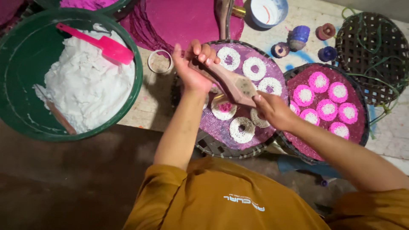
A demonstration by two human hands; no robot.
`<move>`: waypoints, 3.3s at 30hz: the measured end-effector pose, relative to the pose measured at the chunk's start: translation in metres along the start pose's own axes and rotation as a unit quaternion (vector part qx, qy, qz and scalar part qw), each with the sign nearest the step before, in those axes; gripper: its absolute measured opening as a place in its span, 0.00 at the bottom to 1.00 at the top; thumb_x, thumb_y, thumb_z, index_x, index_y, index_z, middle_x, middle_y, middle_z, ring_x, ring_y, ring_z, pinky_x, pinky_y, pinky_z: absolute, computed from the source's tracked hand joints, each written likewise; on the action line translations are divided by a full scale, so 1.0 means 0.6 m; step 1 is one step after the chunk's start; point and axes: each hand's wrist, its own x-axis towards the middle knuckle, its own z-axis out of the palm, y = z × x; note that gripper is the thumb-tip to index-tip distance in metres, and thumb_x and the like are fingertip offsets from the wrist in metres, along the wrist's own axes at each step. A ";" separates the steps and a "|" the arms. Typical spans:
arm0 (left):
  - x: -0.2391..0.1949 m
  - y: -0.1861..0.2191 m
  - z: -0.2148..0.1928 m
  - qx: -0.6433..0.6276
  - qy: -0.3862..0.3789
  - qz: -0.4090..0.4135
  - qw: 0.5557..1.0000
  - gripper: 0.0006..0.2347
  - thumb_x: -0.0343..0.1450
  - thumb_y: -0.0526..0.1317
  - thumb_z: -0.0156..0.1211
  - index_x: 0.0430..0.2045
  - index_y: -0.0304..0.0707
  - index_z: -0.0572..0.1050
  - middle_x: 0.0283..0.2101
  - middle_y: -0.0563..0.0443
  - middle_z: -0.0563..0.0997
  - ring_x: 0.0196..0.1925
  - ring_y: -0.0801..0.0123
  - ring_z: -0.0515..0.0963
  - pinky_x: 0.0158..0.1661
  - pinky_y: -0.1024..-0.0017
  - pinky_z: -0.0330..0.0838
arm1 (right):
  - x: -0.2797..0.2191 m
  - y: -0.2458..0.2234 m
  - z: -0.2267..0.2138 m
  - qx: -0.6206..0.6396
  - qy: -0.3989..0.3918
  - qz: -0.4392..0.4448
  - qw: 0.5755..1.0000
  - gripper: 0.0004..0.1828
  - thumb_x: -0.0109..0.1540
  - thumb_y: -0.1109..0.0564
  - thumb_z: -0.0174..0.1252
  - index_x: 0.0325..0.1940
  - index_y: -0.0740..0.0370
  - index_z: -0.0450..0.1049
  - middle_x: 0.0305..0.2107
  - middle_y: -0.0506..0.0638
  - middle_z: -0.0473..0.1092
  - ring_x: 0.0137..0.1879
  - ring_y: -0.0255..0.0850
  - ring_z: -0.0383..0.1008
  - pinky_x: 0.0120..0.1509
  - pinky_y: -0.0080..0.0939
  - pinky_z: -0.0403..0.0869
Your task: The person prepares and presses dough using a traditional wooden mold to create decorative food items. The person scoops white and pink flour mixtures into the mold and uses a press to extrude the dough onto woven trays.
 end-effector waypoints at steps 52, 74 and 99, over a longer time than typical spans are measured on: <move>0.083 -0.175 -0.048 -0.068 0.120 -0.056 0.989 0.18 0.74 0.56 0.36 0.16 0.48 0.60 0.15 0.61 0.56 0.18 0.74 0.56 0.28 0.68 0.57 | 0.002 0.065 -0.099 -0.180 0.107 0.013 0.978 0.32 0.73 0.36 0.36 0.40 0.65 0.73 0.24 0.63 0.72 0.34 0.58 0.74 0.43 0.58 0.71; -0.047 -0.150 -0.084 0.896 -0.243 -0.145 0.342 0.32 0.73 0.29 0.51 0.75 0.53 0.53 0.28 0.47 0.82 0.20 0.65 0.76 0.20 0.67 0.66 | 0.017 0.212 -0.057 0.118 0.278 -0.015 0.953 0.29 0.75 0.41 0.30 0.32 0.60 0.66 0.20 0.46 0.64 0.23 0.36 0.63 0.26 0.40 0.64; -0.123 0.041 0.147 0.824 -0.322 0.152 0.440 0.27 0.65 0.43 0.62 0.60 0.40 0.68 0.63 0.41 0.70 0.65 0.48 0.69 0.62 0.45 0.59 | -0.151 -0.001 -0.044 -0.016 0.253 -0.204 0.946 0.32 0.65 0.29 0.57 0.40 0.64 0.69 0.23 0.46 0.68 0.28 0.39 0.67 0.32 0.43 0.67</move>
